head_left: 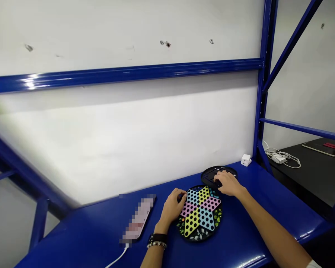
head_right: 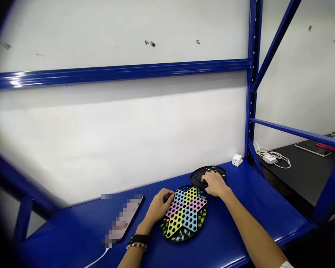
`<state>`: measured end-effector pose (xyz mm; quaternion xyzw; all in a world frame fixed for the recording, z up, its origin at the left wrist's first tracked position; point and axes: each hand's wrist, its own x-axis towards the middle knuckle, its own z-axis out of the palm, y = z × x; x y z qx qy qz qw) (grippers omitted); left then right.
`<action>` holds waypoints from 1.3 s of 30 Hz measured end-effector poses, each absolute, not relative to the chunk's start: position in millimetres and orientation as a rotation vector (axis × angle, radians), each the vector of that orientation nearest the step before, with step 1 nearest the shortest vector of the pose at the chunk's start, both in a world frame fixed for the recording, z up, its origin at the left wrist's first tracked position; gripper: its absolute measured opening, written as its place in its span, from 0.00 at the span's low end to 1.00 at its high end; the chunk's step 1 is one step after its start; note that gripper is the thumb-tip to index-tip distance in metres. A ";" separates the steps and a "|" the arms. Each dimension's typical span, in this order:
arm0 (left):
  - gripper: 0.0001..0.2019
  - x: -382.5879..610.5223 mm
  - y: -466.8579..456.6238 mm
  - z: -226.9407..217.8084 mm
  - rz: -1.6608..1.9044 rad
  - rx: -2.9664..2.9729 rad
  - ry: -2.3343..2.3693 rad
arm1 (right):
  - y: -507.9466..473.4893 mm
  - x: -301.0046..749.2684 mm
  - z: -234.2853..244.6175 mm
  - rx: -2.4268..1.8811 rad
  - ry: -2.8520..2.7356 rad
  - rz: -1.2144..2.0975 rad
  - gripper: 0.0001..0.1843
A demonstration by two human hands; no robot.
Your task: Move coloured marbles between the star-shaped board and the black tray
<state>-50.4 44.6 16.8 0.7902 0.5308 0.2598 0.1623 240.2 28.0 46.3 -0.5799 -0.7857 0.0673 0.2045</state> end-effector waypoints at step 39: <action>0.15 -58.3 46.8 16.4 0.616 2.320 1.601 | 18.4 207.0 21.6 -1.618 -2.204 0.342 0.16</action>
